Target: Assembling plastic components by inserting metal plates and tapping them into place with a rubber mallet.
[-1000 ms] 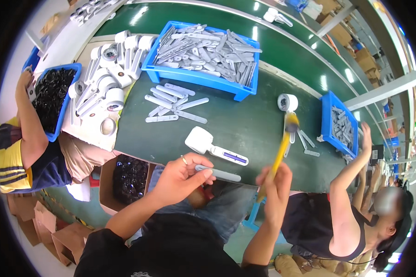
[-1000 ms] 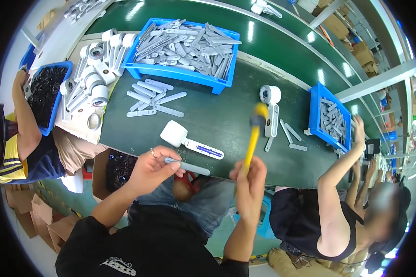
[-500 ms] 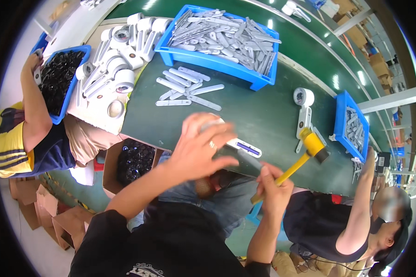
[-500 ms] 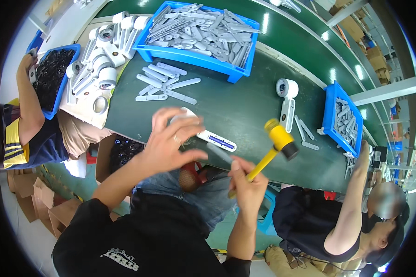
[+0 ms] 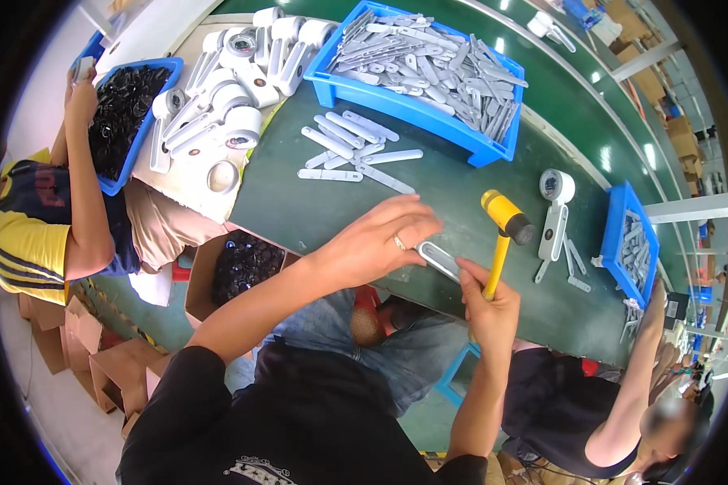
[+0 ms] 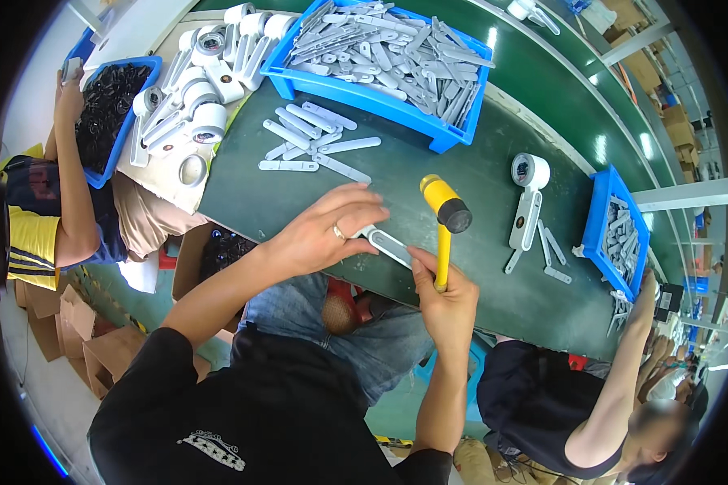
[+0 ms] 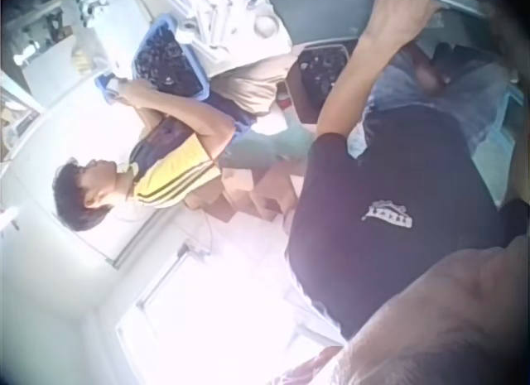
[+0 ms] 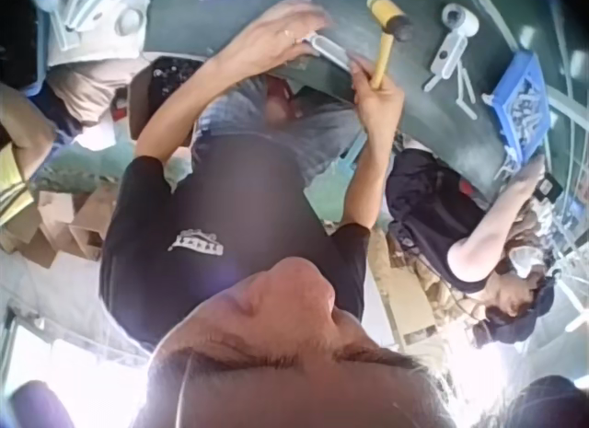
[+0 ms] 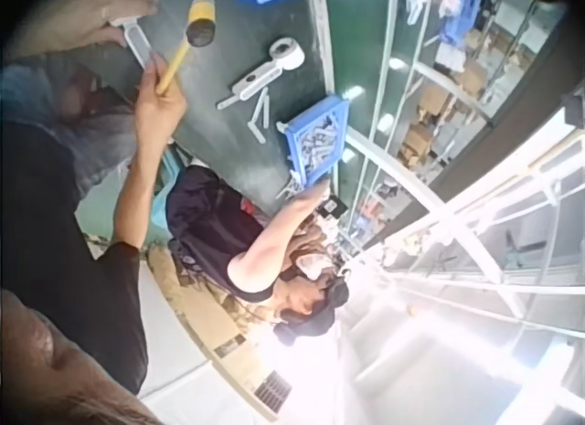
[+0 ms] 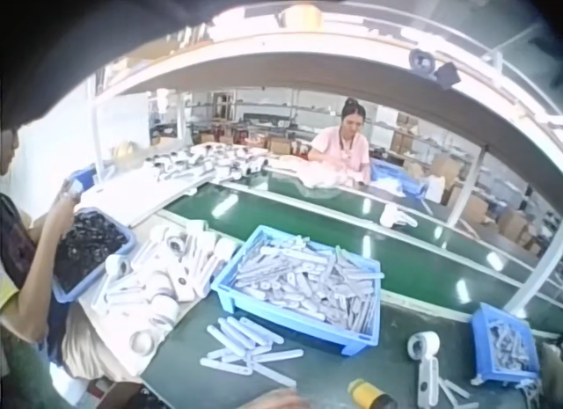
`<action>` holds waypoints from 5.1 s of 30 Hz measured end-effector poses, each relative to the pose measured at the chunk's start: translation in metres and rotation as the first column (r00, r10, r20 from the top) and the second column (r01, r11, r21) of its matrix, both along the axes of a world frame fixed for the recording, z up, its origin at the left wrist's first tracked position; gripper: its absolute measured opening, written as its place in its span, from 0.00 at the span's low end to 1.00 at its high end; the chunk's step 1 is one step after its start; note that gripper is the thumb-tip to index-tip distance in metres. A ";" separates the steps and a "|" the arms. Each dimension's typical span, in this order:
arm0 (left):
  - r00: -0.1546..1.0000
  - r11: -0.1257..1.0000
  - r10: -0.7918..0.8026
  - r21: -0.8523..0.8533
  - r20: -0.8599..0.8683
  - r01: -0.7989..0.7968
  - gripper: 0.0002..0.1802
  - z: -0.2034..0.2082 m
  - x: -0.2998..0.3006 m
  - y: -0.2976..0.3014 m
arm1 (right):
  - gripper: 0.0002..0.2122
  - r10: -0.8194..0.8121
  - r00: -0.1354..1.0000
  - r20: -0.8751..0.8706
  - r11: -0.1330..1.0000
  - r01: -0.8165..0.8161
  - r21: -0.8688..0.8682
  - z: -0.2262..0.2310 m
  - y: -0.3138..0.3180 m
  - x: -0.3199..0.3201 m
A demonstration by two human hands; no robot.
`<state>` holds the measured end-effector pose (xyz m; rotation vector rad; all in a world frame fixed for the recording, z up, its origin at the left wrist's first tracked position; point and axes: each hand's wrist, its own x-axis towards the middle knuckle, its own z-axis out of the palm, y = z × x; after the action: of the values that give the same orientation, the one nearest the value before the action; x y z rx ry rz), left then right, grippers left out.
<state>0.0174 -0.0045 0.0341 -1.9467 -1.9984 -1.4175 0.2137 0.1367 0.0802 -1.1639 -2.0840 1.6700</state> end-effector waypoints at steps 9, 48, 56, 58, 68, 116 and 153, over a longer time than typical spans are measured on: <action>0.980 0.993 -0.070 0.081 -0.184 0.086 0.16 -0.003 -0.010 0.009 | 0.10 0.061 0.991 0.116 0.998 -0.059 -0.018 0.013 0.007 -0.005; 0.896 0.978 -0.207 -0.096 -0.394 0.184 0.16 0.008 0.000 0.027 | 0.13 -0.151 0.988 -0.015 0.893 0.130 -0.430 -0.014 0.003 0.005; 0.873 0.978 -0.208 -0.074 -0.441 0.195 0.18 0.004 -0.003 0.030 | 0.20 -0.228 0.952 -0.206 0.953 0.174 -0.250 -0.005 -0.031 0.037; 0.878 0.983 -0.183 -0.065 -0.442 0.172 0.18 0.006 -0.004 0.026 | 0.21 -0.205 0.951 -0.232 0.968 0.162 -0.191 0.011 -0.048 0.060; 0.884 0.982 -0.185 -0.043 -0.428 0.185 0.18 0.004 -0.001 0.030 | 0.24 -0.253 0.966 -0.047 0.964 0.256 0.071 0.044 -0.097 0.092; 0.988 0.953 -0.051 -0.302 -0.144 0.005 0.64 0.016 -0.005 0.024 | 0.24 -0.055 0.923 0.380 0.987 -0.007 0.160 0.042 -0.098 0.062; 0.323 0.172 0.904 -0.454 -0.280 -0.874 0.38 0.067 -0.376 -0.135 | 0.17 -0.291 0.905 -0.310 0.953 0.304 -0.007 -0.051 0.017 0.042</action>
<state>-0.3583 -0.1391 0.1007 -0.2823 -2.9193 -0.5490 0.2560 0.1535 0.0288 -1.0655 -1.6502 1.5409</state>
